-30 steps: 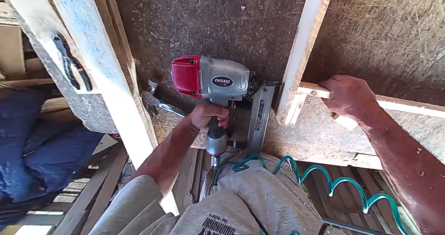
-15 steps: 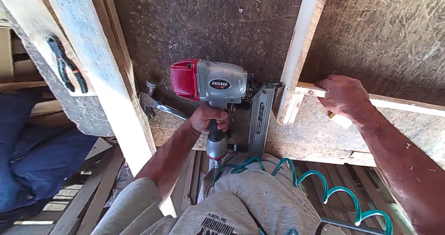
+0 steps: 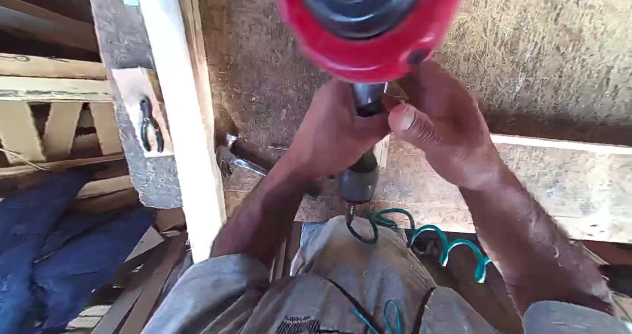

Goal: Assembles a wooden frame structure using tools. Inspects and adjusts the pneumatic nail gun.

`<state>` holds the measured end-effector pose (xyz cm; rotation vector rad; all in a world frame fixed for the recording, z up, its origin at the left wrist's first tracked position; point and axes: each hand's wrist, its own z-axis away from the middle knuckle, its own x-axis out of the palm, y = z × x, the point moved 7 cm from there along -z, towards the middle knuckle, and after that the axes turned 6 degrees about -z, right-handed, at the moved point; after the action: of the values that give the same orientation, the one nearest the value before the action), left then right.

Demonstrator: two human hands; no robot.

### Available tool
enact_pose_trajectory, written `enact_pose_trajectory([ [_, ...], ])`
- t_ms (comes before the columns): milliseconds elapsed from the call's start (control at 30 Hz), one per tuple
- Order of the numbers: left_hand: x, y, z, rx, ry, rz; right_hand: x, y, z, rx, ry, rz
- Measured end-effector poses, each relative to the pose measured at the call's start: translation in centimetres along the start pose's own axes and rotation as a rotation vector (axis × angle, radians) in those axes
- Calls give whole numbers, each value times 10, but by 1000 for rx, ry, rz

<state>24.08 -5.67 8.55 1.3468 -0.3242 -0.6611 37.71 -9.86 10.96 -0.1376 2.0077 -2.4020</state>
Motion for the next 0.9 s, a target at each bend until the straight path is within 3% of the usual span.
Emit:
enact_pose_trajectory([
  [100,66,49,0,189,-211,-24,-57,-6,-9,185,102,-308],
  [167,89,37,20,272,-244,112,-101,4,12,333,62,-441],
  [233,102,-25,33,43,-239,164,-131,11,30,430,33,-497],
  [300,136,-99,40,-270,-385,192,-142,22,40,542,49,-509],
  [367,182,-122,39,-276,-423,574,-149,38,32,633,-14,-503],
  [433,212,-123,25,-305,-345,1041,-160,62,5,746,-71,-412],
  [533,222,-133,4,-373,-264,1287,-182,104,-44,972,-145,-319],
  [733,229,-145,-11,-521,-284,1423,-181,174,-94,1359,-267,-241],
  [900,230,-149,-23,-390,-382,1465,-169,182,-118,1417,-506,-340],
])
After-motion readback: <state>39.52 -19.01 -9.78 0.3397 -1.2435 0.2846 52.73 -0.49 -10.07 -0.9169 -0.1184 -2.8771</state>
